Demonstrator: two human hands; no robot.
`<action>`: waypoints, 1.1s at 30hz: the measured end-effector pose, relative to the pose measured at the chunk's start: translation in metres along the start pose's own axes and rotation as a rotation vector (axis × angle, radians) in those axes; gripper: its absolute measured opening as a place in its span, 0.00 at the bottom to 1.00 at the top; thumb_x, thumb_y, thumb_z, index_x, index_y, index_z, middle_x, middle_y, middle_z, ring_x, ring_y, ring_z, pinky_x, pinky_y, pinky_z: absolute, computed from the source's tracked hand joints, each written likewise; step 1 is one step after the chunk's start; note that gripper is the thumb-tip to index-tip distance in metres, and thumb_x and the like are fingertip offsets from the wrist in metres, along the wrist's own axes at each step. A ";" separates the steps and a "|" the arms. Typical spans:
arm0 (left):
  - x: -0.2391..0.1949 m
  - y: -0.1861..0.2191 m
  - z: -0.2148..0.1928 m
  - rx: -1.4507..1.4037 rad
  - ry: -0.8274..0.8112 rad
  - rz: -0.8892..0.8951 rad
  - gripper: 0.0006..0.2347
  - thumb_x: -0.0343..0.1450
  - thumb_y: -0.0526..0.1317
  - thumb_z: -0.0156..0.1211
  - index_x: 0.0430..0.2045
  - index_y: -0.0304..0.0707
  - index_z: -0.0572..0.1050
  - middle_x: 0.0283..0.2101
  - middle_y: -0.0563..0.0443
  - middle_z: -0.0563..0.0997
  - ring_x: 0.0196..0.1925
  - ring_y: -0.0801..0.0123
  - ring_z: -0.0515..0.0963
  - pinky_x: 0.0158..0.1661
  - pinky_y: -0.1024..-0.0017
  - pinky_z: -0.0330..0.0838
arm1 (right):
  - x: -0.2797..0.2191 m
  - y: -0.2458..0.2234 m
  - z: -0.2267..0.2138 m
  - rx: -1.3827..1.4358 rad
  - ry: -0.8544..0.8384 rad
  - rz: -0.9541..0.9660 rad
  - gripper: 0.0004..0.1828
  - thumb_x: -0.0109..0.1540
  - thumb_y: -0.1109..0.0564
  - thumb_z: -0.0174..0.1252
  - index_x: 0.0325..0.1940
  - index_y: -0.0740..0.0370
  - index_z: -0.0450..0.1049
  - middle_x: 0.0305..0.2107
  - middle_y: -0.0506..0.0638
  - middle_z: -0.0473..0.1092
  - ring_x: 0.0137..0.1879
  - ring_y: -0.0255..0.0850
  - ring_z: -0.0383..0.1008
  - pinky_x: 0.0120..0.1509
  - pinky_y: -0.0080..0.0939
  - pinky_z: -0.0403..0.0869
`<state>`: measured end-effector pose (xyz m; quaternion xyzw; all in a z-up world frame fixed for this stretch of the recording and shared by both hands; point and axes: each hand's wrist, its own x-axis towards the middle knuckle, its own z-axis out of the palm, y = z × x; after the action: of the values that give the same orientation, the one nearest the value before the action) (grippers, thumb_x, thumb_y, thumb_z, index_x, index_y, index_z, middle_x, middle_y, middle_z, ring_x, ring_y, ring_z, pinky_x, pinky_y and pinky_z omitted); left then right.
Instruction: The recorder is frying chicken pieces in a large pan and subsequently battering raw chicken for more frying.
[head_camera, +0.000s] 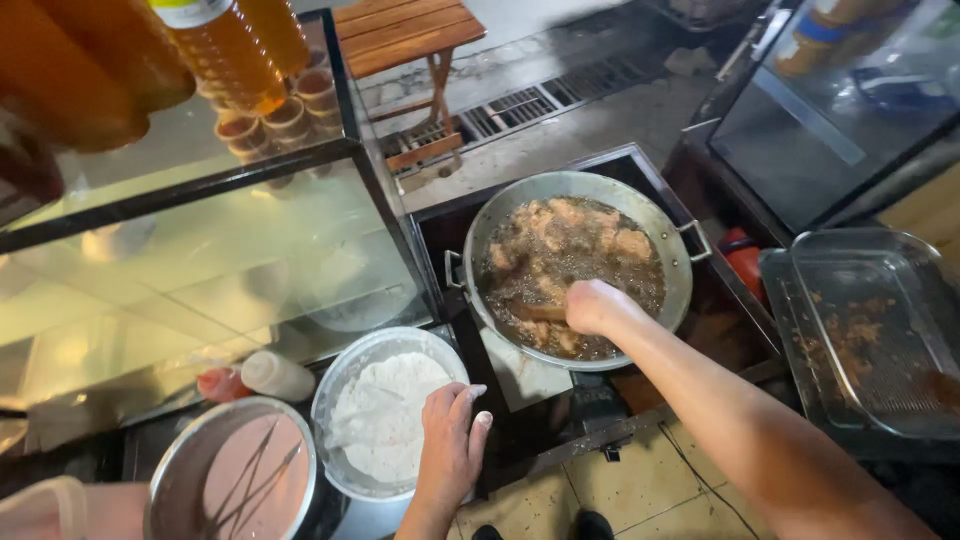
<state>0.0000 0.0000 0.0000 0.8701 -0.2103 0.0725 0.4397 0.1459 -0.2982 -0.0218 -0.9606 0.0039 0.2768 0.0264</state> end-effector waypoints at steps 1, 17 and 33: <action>0.003 -0.003 -0.002 -0.008 -0.011 0.010 0.16 0.66 0.33 0.62 0.49 0.36 0.75 0.48 0.40 0.75 0.55 0.47 0.71 0.58 0.56 0.63 | -0.008 -0.001 -0.003 0.006 0.001 0.016 0.13 0.61 0.58 0.54 0.42 0.63 0.83 0.41 0.62 0.78 0.46 0.53 0.81 0.53 0.49 0.78; 0.025 -0.021 -0.008 -0.123 -0.128 0.120 0.15 0.66 0.34 0.62 0.48 0.35 0.75 0.48 0.41 0.75 0.53 0.48 0.71 0.57 0.57 0.64 | -0.154 0.057 0.033 0.233 0.175 0.207 0.14 0.61 0.52 0.53 0.44 0.49 0.83 0.37 0.55 0.79 0.47 0.53 0.80 0.55 0.51 0.77; 0.019 -0.030 -0.012 -0.090 -0.131 0.145 0.15 0.65 0.34 0.63 0.47 0.36 0.76 0.48 0.41 0.75 0.54 0.47 0.72 0.57 0.56 0.63 | -0.121 0.030 0.089 0.202 0.202 0.266 0.14 0.60 0.57 0.50 0.40 0.52 0.82 0.36 0.58 0.78 0.48 0.55 0.79 0.54 0.54 0.76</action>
<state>0.0306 0.0193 -0.0092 0.8350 -0.3040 0.0375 0.4572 -0.0045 -0.3244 -0.0346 -0.9670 0.1610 0.1782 0.0853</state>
